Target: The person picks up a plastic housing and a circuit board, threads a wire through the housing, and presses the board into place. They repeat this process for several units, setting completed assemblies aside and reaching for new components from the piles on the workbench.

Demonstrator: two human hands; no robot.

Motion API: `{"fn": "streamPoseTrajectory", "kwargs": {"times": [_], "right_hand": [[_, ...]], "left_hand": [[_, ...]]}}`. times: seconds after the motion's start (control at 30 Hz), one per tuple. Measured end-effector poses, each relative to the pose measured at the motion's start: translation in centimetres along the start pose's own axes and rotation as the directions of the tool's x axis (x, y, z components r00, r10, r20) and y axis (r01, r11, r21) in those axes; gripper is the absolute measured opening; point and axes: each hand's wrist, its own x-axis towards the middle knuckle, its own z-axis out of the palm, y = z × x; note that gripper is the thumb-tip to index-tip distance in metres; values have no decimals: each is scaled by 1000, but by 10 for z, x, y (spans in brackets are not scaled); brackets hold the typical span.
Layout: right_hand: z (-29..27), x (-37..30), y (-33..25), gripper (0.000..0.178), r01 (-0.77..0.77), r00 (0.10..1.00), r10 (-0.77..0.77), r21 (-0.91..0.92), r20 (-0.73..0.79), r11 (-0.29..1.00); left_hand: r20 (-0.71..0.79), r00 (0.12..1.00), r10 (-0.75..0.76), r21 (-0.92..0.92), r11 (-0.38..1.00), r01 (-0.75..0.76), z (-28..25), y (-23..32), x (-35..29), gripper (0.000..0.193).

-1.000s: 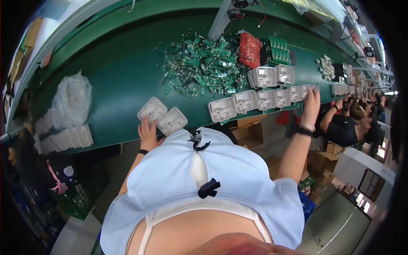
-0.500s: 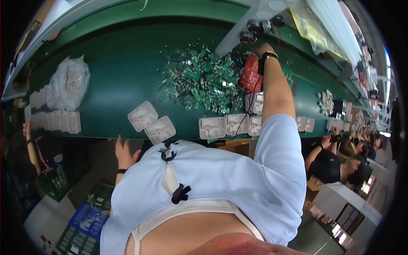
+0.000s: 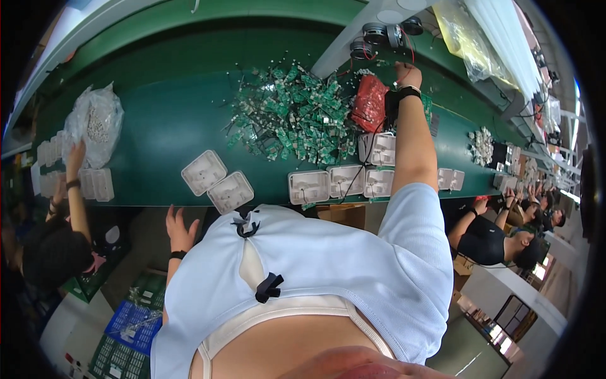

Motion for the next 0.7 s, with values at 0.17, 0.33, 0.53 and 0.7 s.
{"fn": "streamPoseTrajectory", "kwargs": {"times": [0.17,0.33,0.53,0.7], "right_hand": [[-34,-29,-18,26,24,987,-4,121,-162,992],[-36,-44,-24,29,133,979,-136,-30,-154,991],[-15,-19,-11,29,62,991,-29,-255,132,965],[10,14,7,32,-7,960,121,-408,254,913]], "left_hand": [[20,996,82,-30,996,-81,7,7,25,62],[44,991,125,-71,990,-122,10,8,28,60],[49,990,132,-49,990,-130,11,-6,16,57],[27,999,30,-34,999,-29,15,-31,-24,57]]}}
